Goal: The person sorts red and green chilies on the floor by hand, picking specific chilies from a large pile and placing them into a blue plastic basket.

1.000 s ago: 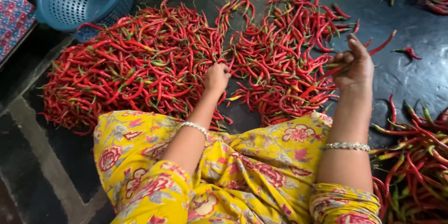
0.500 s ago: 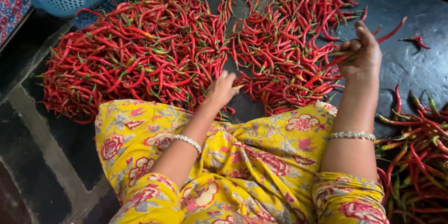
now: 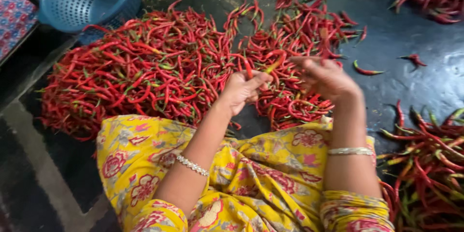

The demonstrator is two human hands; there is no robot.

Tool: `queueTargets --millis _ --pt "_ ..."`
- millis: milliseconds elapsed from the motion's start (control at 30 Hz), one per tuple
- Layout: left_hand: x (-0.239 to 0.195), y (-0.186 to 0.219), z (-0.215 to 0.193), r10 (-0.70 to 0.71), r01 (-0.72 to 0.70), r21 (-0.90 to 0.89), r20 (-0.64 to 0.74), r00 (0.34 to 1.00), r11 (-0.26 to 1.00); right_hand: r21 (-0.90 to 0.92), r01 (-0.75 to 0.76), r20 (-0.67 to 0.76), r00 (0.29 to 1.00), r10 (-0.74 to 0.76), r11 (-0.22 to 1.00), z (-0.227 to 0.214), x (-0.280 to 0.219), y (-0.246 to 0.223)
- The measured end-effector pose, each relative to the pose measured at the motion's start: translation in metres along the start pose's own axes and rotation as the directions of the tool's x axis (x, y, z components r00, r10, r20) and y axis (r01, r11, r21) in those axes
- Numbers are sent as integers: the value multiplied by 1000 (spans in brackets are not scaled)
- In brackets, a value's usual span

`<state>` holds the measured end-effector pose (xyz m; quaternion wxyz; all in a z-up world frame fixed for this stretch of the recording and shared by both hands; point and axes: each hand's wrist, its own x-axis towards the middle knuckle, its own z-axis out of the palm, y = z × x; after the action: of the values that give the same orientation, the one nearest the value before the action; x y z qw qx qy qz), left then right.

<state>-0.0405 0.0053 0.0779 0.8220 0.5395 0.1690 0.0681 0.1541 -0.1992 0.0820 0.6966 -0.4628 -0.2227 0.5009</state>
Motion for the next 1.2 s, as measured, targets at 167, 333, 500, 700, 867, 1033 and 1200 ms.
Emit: queueTargets --millis 167,333,500,700,867,1033,1200 --pt "14 -3 38 15 -10 -72 67 998 997 88 125 -71 990 -119 988 9 19 22" --pt "17 0 24 17 75 -465 190 982 882 509 134 62 979 -192 850 -13 6 7" --pt "11 -1 6 59 86 -602 217 974 794 738 172 -5 968 -250 653 -5 0 -7" --pt "6 -2 9 53 101 -632 220 974 768 781 370 -360 925 -121 503 -57 5 5" --pt "4 -2 12 46 85 -648 182 982 757 676 677 -646 735 -207 291 -194 -48 10" --pt "-2 -4 7 47 70 -657 159 986 751 270 956 -833 291 -470 115 -294 -178 23" --pt "2 -10 6 66 93 -688 201 977 720 -110 945 -919 21 -393 307 -340 -252 30"
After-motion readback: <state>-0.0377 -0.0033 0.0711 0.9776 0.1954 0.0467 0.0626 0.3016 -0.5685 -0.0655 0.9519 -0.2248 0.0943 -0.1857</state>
